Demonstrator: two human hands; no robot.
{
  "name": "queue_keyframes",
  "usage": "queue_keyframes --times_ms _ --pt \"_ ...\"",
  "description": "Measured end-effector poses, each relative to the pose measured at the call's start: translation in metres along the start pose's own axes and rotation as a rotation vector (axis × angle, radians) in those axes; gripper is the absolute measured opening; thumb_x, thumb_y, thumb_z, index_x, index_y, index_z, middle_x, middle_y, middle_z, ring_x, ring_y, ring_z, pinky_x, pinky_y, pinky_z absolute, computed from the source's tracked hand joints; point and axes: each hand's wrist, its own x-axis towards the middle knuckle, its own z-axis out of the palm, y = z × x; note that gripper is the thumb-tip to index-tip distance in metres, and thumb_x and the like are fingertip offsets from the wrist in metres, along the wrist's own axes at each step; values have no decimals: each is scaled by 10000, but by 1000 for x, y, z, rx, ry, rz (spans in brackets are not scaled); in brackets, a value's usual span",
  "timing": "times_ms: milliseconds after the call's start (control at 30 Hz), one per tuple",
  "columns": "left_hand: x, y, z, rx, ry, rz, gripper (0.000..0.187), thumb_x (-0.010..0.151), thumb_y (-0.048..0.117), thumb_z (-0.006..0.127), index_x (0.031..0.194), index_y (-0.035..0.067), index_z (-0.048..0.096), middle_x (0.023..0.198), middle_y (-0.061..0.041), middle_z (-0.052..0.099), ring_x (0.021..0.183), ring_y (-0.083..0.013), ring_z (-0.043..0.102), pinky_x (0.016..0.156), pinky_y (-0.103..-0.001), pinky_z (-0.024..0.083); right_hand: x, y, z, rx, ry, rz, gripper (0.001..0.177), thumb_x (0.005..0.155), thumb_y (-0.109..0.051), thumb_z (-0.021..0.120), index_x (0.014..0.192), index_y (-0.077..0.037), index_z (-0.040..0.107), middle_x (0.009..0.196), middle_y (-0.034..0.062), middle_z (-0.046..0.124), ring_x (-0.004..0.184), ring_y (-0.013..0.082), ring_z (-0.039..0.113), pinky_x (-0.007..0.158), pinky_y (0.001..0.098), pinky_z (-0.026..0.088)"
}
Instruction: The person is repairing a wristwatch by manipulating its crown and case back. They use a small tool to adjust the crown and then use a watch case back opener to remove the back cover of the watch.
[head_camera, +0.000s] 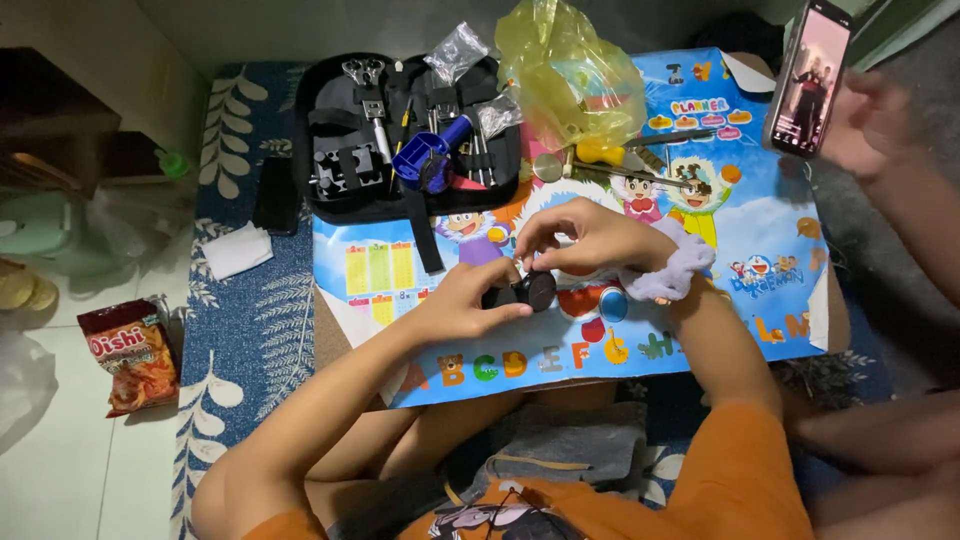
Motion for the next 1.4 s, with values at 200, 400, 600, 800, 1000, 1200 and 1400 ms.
queue_keyframes --times_ms 200,400,600,800,1000,1200,1400 --pt "0 1 0 6 11 14 297 903 374 772 968 157 580 596 -54 655 484 -223 587 499 -300 431 0 1 -2 60 41 -13 248 904 -23 670 1147 -54 707 929 62 731 753 130 569 687 275 449" --pt "1 6 -1 -1 18 25 289 909 364 775 961 148 590 592 -48 666 472 -199 579 496 -286 440 2 5 1 31 45 26 304 839 -121 804 1115 -68 689 873 19 678 727 96 512 624 236 421" --pt "2 5 0 40 16 52 295 917 357 763 978 139 573 618 -85 669 512 -252 615 500 -318 455 2 7 5 -37 33 71 145 834 -80 816 955 -71 737 746 12 708 631 90 472 568 230 386" --pt "1 5 0 25 11 40 303 910 360 770 977 139 573 615 -74 671 505 -246 613 496 -309 450 0 -1 4 -7 37 87 122 863 -86 806 951 -64 725 716 -12 615 648 57 456 572 213 367" --pt "2 6 -3 29 11 29 301 911 374 768 974 150 578 611 -66 666 528 -247 625 526 -310 469 -1 0 2 95 78 62 106 922 15 671 995 -60 655 807 46 669 681 110 524 610 245 410" --pt "2 9 -2 58 -11 34 302 921 387 748 980 149 573 616 -75 664 550 -279 639 531 -337 478 -3 5 3 103 5 71 302 860 -87 801 983 -115 526 924 11 677 744 87 464 642 235 367" --pt "4 14 -5 40 -39 38 294 928 368 747 965 140 565 585 -99 634 513 -291 621 508 -338 455 -2 -12 5 -25 -18 97 271 884 -110 791 888 -91 521 811 50 686 673 119 485 578 263 387"
